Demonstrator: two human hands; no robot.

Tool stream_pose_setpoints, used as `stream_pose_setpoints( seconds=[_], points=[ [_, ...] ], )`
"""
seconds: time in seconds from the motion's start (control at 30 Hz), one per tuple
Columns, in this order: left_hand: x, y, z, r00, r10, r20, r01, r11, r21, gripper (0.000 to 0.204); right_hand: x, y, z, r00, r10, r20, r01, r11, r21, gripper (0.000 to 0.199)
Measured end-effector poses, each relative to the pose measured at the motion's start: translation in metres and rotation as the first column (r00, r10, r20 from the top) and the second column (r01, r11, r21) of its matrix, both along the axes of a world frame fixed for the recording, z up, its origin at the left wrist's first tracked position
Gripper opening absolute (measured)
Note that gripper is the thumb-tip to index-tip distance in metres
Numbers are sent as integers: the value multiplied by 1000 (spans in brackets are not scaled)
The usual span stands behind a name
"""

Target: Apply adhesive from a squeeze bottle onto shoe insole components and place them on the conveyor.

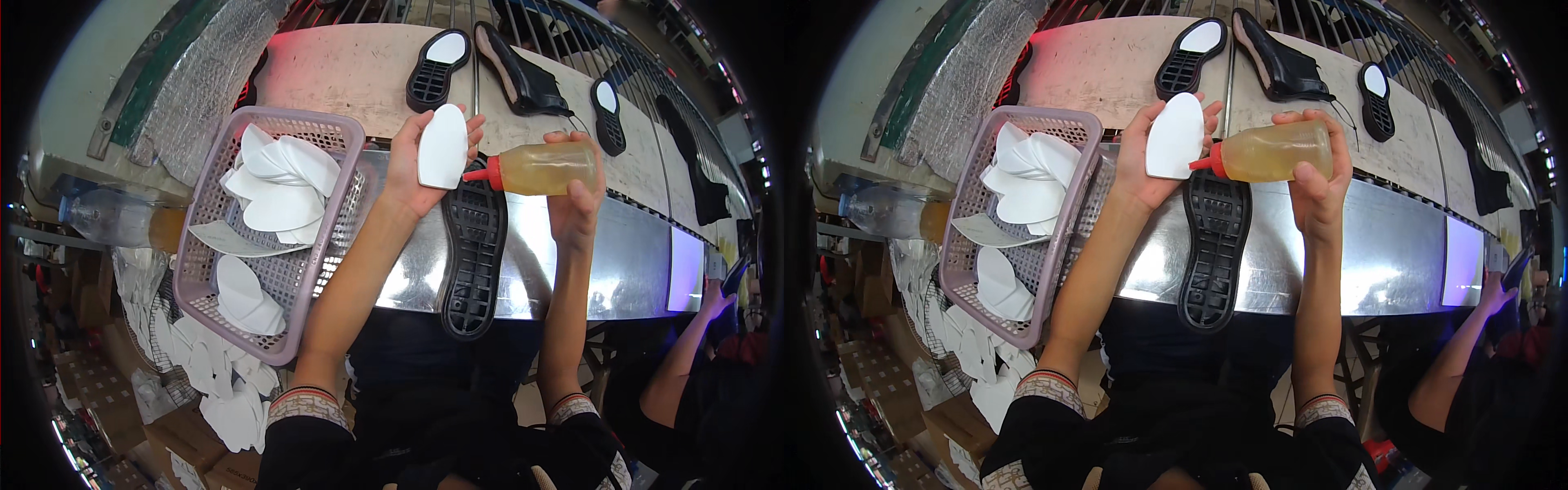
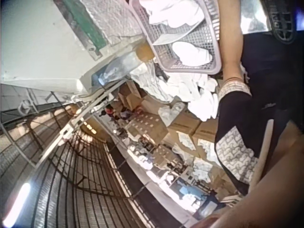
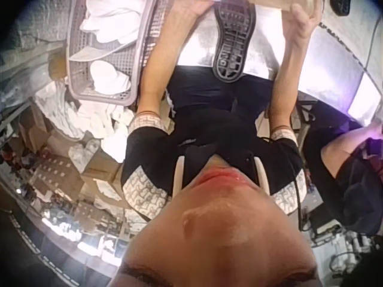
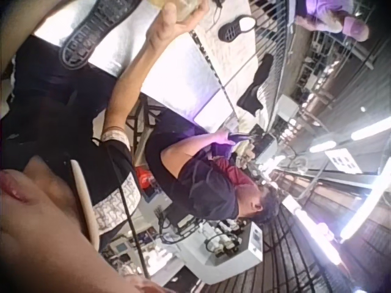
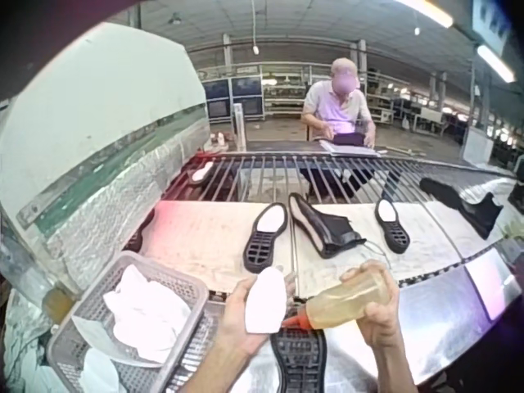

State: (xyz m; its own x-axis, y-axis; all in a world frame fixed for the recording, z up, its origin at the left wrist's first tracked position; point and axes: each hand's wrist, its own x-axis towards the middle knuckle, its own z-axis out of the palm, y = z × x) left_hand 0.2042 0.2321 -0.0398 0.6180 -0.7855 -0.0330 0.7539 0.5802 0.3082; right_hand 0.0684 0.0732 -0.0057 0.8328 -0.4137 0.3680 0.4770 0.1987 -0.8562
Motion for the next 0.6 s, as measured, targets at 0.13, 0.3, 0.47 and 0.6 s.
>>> stream_pose_setpoints(
  seconds=[0.13, 0.3, 0.47, 0.6],
  points=[
    [-9, -2, 1, 997, -79, -13, 79, 996, -31, 48, 1, 3, -4, 999, 29, -27, -31, 998, -63, 64],
    [-18, -4, 3, 988, -114, -107, 109, 993, -51, 48, 0, 4, -6, 1000, -10, -29, 5, 986, -166, 61],
    [-28, -8, 3, 986, -144, -83, 150, 987, 61, 44, -4, -12, -5, 991, -132, -34, 116, 950, -290, 58],
    [-29, -7, 5, 986, -165, -21, 166, 966, 200, 48, -1, -23, -2, 987, -148, -58, 125, 948, -292, 54]
  ],
)
